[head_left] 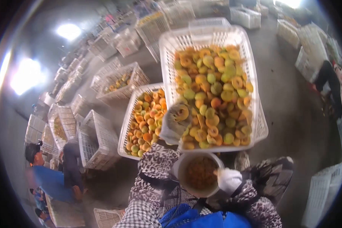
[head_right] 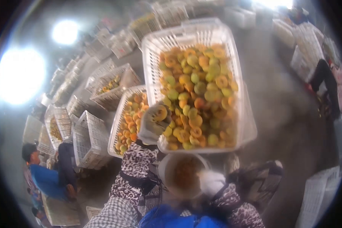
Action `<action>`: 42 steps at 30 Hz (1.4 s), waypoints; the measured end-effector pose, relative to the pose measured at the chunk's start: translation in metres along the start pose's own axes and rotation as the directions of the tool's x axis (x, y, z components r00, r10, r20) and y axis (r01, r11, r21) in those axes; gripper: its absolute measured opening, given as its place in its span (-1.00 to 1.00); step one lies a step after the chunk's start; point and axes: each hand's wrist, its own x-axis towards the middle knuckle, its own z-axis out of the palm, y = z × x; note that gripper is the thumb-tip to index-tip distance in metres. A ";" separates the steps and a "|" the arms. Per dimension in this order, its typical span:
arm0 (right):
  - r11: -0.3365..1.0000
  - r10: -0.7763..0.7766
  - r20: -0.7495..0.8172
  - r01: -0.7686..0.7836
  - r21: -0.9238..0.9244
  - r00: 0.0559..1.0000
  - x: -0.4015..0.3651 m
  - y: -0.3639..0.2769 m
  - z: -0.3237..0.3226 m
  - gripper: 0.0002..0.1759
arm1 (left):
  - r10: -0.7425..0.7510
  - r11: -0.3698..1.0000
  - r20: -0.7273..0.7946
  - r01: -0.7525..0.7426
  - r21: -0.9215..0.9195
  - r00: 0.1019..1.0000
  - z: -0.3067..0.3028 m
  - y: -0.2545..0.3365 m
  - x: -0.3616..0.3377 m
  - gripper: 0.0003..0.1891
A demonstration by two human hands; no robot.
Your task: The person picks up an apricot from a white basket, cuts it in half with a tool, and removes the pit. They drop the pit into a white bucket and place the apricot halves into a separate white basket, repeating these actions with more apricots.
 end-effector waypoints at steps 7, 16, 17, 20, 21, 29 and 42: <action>0.954 0.116 0.203 -0.166 0.252 0.972 0.032 -0.022 -0.037 -0.79 | -0.131 0.961 0.073 0.145 -0.235 0.989 0.004 -0.009 -0.054 -0.58; 0.793 0.180 0.013 -0.152 0.590 0.984 0.089 -0.056 -0.074 -0.67 | -0.194 0.977 0.084 0.200 -0.074 0.977 0.002 -0.024 -0.076 -0.69; 0.774 0.244 0.146 -0.284 0.566 0.959 0.093 -0.060 -0.077 -0.66 | -0.179 0.981 -0.031 0.176 -0.077 0.983 0.004 -0.025 -0.077 -0.69; 0.774 0.266 0.247 -0.359 0.522 0.932 0.093 -0.063 -0.073 -0.66 | -0.125 0.992 -0.047 0.126 0.021 0.991 0.006 -0.028 -0.081 -0.69; 0.836 0.240 0.180 -0.297 0.461 0.954 0.091 -0.063 -0.068 -0.65 | -0.128 0.991 -0.052 0.129 0.019 0.990 -0.002 -0.034 -0.080 -0.69; 0.894 0.134 0.231 -0.218 0.392 0.964 0.087 -0.058 -0.061 -0.54 | 0.042 0.959 -0.078 -0.019 0.283 0.996 -0.006 -0.046 -0.082 -0.63; 0.889 -0.029 0.054 0.001 0.458 0.998 0.066 -0.042 -0.019 -0.60 | 0.019 0.709 0.256 -0.193 0.678 0.966 -0.027 -0.051 -0.084 -0.54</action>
